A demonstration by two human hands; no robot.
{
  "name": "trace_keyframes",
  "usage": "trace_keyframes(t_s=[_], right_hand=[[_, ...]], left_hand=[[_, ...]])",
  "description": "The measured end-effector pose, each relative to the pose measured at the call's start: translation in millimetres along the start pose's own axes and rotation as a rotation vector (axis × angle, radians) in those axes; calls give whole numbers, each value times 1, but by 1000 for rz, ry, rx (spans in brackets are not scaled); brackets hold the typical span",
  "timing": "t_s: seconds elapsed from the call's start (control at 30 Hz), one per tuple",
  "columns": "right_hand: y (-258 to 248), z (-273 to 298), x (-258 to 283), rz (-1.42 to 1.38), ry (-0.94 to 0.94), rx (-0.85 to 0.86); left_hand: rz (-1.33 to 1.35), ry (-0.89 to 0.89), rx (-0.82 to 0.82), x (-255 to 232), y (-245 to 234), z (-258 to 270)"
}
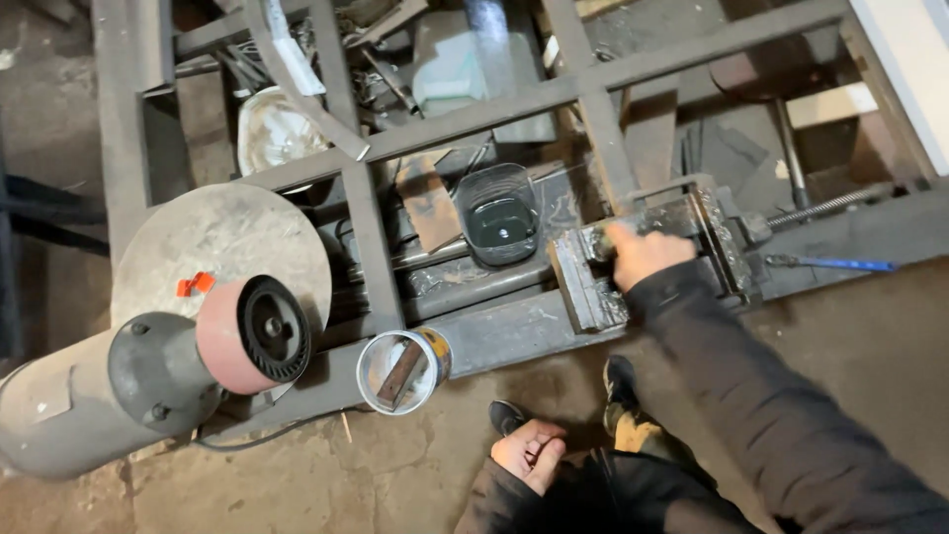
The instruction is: Cleaning a bench vise with a sponge and then brushing small metal plates with a wire brush.
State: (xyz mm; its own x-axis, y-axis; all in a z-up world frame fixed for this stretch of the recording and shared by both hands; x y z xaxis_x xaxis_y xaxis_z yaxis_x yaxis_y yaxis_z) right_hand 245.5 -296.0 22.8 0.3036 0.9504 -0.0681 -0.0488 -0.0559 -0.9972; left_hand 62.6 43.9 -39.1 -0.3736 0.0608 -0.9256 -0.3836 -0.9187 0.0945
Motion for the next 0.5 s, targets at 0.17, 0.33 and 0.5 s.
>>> trace_keyframes(t_s=[0.17, 0.33, 0.5], right_hand=[[-12, 0, -44, 44, 145, 80], [-43, 97, -50, -60, 95, -359], [-8, 191, -99, -517, 354, -682]], left_hand=[[2, -68, 7, 1, -2, -3], [-31, -59, 14, -4, -3, -1], [-77, -168, -76, -25, -17, 15]])
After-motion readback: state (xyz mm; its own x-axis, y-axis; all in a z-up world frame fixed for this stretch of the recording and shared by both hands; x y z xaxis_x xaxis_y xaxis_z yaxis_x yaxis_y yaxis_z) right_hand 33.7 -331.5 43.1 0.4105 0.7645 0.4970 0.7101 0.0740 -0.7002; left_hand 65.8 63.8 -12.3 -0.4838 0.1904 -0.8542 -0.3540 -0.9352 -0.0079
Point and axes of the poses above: each hand's wrist, its own z-axis away from the middle knuckle, its own y-axis out of the palm, x = y × z, the point moved 1 cm from there along -z, towards the middle knuckle, and after that the axes turned 5 degrees about -x, right-handed, at the moved point
